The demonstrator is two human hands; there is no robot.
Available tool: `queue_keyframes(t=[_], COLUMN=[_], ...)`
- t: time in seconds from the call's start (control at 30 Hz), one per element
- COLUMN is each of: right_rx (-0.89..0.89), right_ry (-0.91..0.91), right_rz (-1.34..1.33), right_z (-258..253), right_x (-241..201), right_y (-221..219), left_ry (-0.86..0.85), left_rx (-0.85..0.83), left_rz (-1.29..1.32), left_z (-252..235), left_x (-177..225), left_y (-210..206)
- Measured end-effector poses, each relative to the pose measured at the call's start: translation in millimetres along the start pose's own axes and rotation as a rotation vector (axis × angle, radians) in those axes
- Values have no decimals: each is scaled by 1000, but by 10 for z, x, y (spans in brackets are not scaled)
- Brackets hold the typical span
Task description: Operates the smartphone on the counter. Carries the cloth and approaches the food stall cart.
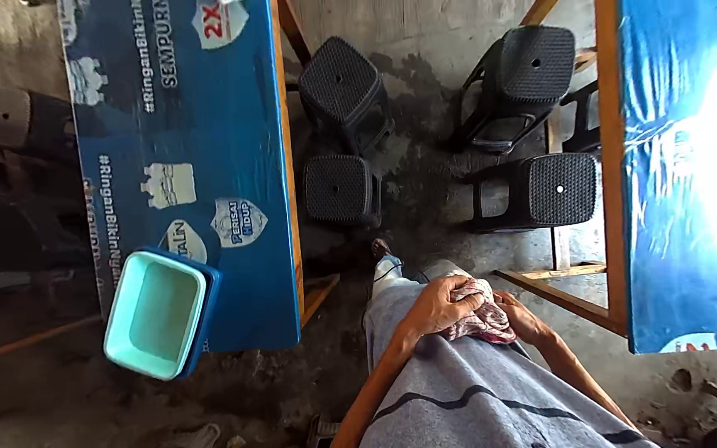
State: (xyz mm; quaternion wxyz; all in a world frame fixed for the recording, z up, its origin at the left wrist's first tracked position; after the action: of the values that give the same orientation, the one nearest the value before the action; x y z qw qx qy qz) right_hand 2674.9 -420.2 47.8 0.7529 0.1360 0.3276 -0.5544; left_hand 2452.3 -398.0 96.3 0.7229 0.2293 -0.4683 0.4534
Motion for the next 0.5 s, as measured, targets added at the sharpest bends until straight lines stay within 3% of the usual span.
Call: queue_keyframes(t=[0.27,0.4,0.5], right_rx=[67,-5,-114], right_ry=[41,24,-15], right_rz=[-44,98,227], right_z=[-357,-803,-1043], right_x=[-471,-814,-1430], right_y=[331,978,1453], left_ry=[-15,0,11], left_rx=[-45,109,251], left_rz=[-33,18,89], left_z=[-785,-1349,-1754], left_x=[450,656,863], left_y=[223,259,202])
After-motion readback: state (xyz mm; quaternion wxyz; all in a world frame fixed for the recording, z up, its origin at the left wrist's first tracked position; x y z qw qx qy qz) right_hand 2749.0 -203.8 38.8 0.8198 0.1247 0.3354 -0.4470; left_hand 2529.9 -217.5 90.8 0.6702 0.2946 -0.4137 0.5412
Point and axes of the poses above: each hand's wrist, its own z-axis away from the middle knuckle, its own y-axis out of the back of the hand, x = y × z, the point moved 2 cm from there along -z, towards the middle knuckle, and after that the axes turned 5 degrees about -z, right-handed, at the moved point
